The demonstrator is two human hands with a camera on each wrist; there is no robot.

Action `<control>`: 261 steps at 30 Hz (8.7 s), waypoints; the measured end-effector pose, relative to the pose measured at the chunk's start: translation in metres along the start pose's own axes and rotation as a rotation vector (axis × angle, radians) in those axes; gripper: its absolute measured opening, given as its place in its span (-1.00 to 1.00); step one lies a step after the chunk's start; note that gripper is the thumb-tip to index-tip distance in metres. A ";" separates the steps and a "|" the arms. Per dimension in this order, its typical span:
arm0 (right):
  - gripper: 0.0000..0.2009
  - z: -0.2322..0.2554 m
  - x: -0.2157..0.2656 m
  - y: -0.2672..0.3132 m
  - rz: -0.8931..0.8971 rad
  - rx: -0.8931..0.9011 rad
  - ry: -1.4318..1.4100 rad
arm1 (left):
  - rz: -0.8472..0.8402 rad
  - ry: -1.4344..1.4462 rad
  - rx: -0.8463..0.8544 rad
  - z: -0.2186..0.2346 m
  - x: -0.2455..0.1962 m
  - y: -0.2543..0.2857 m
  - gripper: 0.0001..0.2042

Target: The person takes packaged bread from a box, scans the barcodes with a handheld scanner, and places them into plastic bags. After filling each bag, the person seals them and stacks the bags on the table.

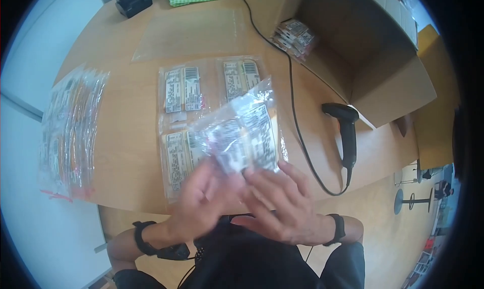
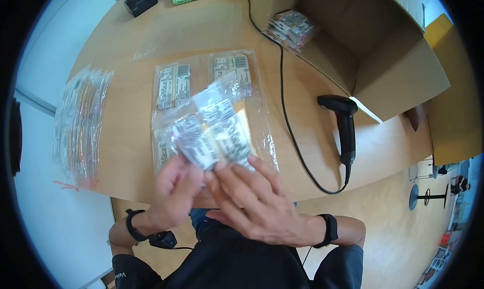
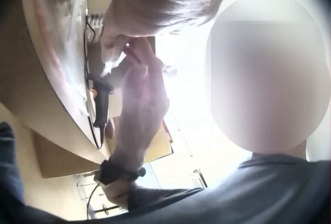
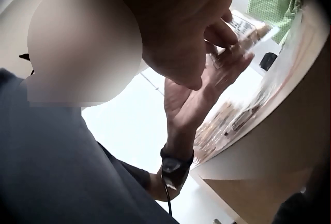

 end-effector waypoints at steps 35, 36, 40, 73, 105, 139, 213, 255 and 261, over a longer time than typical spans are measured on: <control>-0.04 0.049 -0.065 0.029 -0.176 0.116 -0.243 | -0.085 -0.435 -0.042 0.002 -0.038 -0.056 -0.64; -0.04 0.049 -0.066 0.030 -0.175 0.109 -0.245 | -0.087 -0.434 -0.043 0.003 -0.038 -0.056 -0.64; -0.04 0.051 -0.065 0.031 -0.175 0.092 -0.241 | -0.096 -0.408 -0.035 0.003 -0.040 -0.058 -0.62; -0.16 0.061 -0.160 0.074 -0.700 -0.234 -0.052 | -0.291 -1.171 -0.072 0.015 -0.031 -0.043 -0.40; -0.38 -0.004 -0.102 0.031 -0.644 -0.214 -1.236 | -0.104 -0.401 -0.009 0.012 -0.012 -0.025 -0.41; -0.63 -0.008 -0.084 0.033 -0.400 -0.254 -0.608 | -0.104 -0.820 -0.083 0.030 -0.037 -0.022 -0.81; -0.79 -0.002 -0.115 0.038 -0.775 -0.243 -1.168 | 0.224 -0.385 -0.094 0.044 -0.024 -0.021 -0.72; -0.62 0.025 -0.120 0.058 -0.889 -0.315 -1.020 | -0.424 -1.406 0.144 -0.004 -0.029 -0.026 -0.78; -0.51 0.057 -0.110 0.081 -0.824 -0.414 -0.848 | -0.406 -1.507 0.351 -0.008 -0.001 -0.043 -0.77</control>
Point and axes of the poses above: each hand's wrist, its own y-axis away from the middle knuckle, its own z-axis out of the back of the hand, x = y × z, the point moved 8 cm from there along -y, towards the middle knuckle, and after that the axes turned 13 degrees about -y, right-handed, at the moved point
